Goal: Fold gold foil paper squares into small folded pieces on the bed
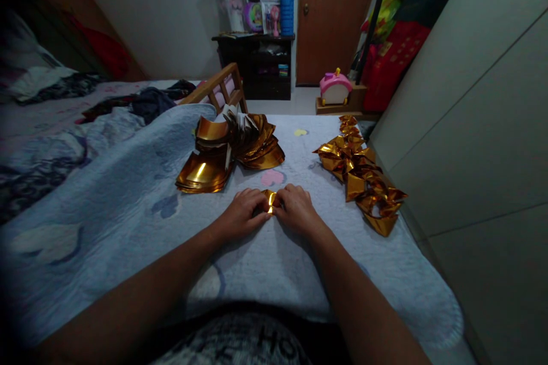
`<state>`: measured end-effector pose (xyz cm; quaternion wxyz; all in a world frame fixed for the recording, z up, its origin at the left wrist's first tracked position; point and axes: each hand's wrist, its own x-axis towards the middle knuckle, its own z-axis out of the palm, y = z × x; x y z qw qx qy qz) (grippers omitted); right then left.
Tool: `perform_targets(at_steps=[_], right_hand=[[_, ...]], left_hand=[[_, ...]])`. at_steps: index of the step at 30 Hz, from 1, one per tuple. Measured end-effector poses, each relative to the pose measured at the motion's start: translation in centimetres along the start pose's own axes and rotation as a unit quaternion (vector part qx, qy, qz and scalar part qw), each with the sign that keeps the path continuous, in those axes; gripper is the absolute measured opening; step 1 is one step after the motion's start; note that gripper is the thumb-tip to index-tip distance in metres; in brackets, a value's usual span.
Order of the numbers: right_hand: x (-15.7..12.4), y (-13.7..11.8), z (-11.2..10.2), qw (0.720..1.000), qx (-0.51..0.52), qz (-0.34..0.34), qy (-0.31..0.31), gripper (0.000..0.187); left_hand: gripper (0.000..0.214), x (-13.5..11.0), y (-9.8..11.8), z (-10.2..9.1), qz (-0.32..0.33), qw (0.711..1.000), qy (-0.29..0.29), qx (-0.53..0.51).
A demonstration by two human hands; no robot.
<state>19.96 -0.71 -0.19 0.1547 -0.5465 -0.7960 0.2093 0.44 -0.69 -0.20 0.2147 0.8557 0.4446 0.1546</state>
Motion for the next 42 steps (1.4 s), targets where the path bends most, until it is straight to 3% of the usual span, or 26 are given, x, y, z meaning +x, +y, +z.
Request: perform_targets(at_steps=[11,15,31,42], right_hand=[[0.0,-0.3,-0.4,1.000,0.000,0.017,-0.018,0.006],[-0.2,0.1,-0.7,0.999,0.017,-0.008,-0.033,0.009],[-0.2,0.6,0.3,1.000,-0.010,-0.029,-0.004,0.007],[0.5,0.5,0.8,0.998,-0.061,-0.030,0.006,0.018]], left_hand=[[0.011,-0.1,0.1,0.2,0.001,0.999,-0.015,0.031],[0.013,-0.2,0.0,0.4,-0.001,0.999,-0.014,0.043],[0.011,0.0,0.5,0.2,-0.019,0.998,-0.027,0.058],[0.014,0.1,-0.1,0.3,-0.008,0.999,-0.024,0.029]])
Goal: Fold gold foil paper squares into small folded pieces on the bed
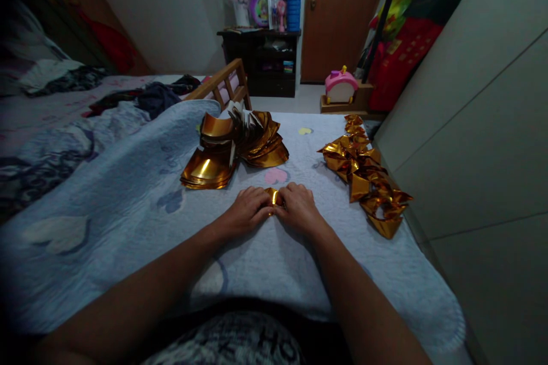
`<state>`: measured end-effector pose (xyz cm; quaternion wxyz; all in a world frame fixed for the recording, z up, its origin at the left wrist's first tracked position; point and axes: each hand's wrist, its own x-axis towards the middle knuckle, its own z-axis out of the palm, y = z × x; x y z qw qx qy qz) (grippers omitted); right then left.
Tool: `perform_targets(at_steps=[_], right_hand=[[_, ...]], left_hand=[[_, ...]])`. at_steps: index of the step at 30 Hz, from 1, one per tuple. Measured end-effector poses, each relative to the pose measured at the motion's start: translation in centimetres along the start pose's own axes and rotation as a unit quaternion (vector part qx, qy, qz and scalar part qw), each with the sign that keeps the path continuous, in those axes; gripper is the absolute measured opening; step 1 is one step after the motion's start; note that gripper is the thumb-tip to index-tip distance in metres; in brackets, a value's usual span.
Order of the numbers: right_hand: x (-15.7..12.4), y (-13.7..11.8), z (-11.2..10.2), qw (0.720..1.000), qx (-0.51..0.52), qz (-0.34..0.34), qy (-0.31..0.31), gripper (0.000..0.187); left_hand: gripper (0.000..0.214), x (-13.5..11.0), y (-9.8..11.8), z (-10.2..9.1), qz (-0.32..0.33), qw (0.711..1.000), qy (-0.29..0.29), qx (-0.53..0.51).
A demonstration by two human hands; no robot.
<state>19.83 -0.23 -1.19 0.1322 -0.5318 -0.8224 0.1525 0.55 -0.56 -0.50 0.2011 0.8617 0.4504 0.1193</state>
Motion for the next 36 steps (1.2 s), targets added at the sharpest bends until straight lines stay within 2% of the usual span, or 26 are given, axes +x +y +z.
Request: perform_targets(at_steps=[5,16,24,29,36], right_hand=[[-0.1,0.0,-0.3,1.000,0.014,0.000,-0.011,0.019],[0.0,-0.4,-1.0,0.999,0.025,0.017,-0.039,0.016],[-0.2,0.7,-1.4,0.994,0.086,-0.009,-0.062,0.004],[-0.4,0.9,-1.9,0.993,0.090,-0.023,-0.073,0.012],[-1.1,1.1,-2.7,0.990,0.101,-0.055,-0.076,0.030]], left_hand=[[0.009,0.1,-0.5,0.1,0.003,1.000,0.002,-0.017],[0.009,0.2,-0.3,-0.2,-0.004,1.000,-0.009,-0.030],[0.008,0.0,-0.6,0.0,0.006,1.000,-0.006,-0.026],[0.006,-0.2,-0.6,-0.1,0.018,0.999,-0.004,-0.029],[0.019,-0.5,-0.4,-1.0,0.034,0.998,-0.027,-0.039]])
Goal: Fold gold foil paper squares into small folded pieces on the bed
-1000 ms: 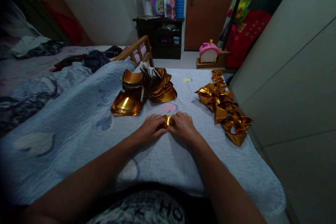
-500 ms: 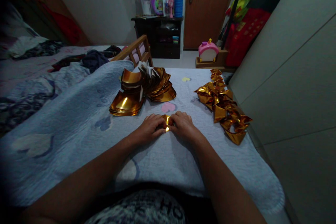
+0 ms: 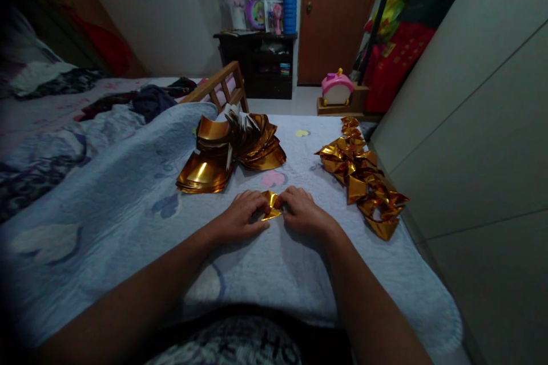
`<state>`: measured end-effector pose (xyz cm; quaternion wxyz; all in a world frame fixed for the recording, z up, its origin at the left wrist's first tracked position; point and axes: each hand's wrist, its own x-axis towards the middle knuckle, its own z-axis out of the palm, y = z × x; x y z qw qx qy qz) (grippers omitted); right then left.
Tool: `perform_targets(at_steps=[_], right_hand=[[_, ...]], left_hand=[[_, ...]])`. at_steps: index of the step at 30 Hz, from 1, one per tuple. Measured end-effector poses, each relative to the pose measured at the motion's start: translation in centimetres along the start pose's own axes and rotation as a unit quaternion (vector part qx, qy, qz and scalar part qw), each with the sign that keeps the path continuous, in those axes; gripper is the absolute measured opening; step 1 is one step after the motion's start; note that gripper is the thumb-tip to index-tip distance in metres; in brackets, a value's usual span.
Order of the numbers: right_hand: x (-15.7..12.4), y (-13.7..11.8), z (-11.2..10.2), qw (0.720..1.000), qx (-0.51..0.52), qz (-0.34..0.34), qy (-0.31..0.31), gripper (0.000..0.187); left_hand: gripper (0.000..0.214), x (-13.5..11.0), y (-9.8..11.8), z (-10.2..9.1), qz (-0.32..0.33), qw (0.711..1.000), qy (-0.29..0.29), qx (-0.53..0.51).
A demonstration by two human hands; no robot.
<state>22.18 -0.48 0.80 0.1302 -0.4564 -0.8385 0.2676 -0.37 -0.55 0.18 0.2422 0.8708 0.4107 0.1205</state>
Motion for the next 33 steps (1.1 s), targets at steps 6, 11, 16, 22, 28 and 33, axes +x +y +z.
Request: perform_targets(at_steps=[6,11,16,22,28,33], right_hand=[[0.1,-0.6,0.5,0.999,-0.028,0.017,0.012,0.020],[0.4,-0.9,1.4,0.996,-0.077,0.014,0.046,0.020],[0.6,-1.5,1.8,0.993,-0.098,-0.003,0.072,0.012],[0.8,-1.6,2.0,0.993,-0.084,-0.030,0.072,0.014],[0.7,-1.3,1.7,0.994,-0.062,-0.021,0.088,0.018],[0.6,-1.2,1.8,0.994,-0.060,-0.008,0.087,0.017]], left_hand=[[0.012,-0.1,-0.2,0.1,0.027,0.999,0.018,0.024],[0.015,0.0,-0.4,0.3,0.086,0.994,0.042,0.062],[0.017,0.1,-0.3,0.3,0.105,0.992,0.061,0.020],[0.037,-0.3,-0.5,-0.7,0.055,0.990,0.127,-0.038],[0.034,0.0,-1.7,-1.2,-0.003,0.990,0.139,-0.010],[0.011,0.2,-1.7,-1.0,0.025,0.996,0.086,-0.005]])
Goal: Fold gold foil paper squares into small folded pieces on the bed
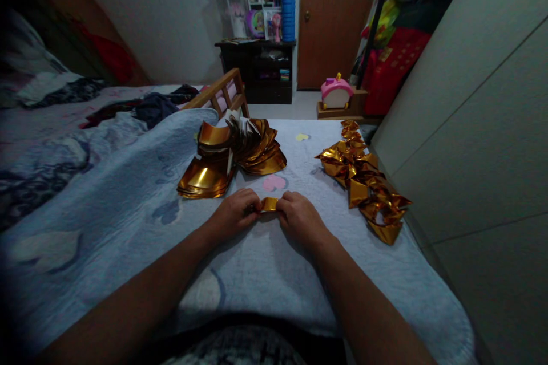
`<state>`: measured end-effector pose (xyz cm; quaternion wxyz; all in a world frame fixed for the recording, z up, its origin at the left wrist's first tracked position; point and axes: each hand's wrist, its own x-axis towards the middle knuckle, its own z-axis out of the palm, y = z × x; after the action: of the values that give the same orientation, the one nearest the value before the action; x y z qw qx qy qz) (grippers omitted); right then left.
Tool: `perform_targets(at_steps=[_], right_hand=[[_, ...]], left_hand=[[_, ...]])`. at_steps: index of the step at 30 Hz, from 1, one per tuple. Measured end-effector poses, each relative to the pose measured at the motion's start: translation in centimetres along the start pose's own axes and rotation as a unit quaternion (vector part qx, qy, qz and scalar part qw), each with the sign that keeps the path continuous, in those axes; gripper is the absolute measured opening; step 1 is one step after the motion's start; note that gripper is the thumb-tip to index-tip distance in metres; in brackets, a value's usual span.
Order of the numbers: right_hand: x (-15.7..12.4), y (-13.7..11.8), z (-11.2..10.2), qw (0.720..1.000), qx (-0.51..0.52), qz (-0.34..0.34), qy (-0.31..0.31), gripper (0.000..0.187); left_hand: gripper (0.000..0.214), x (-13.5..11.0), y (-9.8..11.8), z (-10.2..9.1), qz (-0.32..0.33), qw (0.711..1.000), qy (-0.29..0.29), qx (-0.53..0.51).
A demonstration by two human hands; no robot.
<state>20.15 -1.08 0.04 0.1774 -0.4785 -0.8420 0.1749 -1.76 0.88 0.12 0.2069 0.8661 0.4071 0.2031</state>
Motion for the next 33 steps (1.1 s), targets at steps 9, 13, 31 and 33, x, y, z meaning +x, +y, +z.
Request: perform_targets(at_steps=[9,13,31,33], right_hand=[[-0.11,-0.14,-0.08,1.000,0.011,0.007,-0.002,0.012],[0.03,-0.01,0.02,0.999,0.021,0.035,-0.011,0.013],[0.81,-0.83,0.18,0.990,-0.058,0.130,-0.022,0.020],[0.76,-0.95,0.06,0.988,-0.070,0.132,-0.029,0.023]], left_hand=[[0.007,-0.14,-0.10,-0.12,0.021,0.999,-0.016,0.042],[0.007,-0.03,0.00,-0.07,-0.028,1.000,-0.004,-0.012],[0.007,0.56,0.47,0.57,-0.110,0.994,-0.007,0.010],[0.008,0.51,0.50,0.50,-0.109,0.994,-0.008,0.009]])
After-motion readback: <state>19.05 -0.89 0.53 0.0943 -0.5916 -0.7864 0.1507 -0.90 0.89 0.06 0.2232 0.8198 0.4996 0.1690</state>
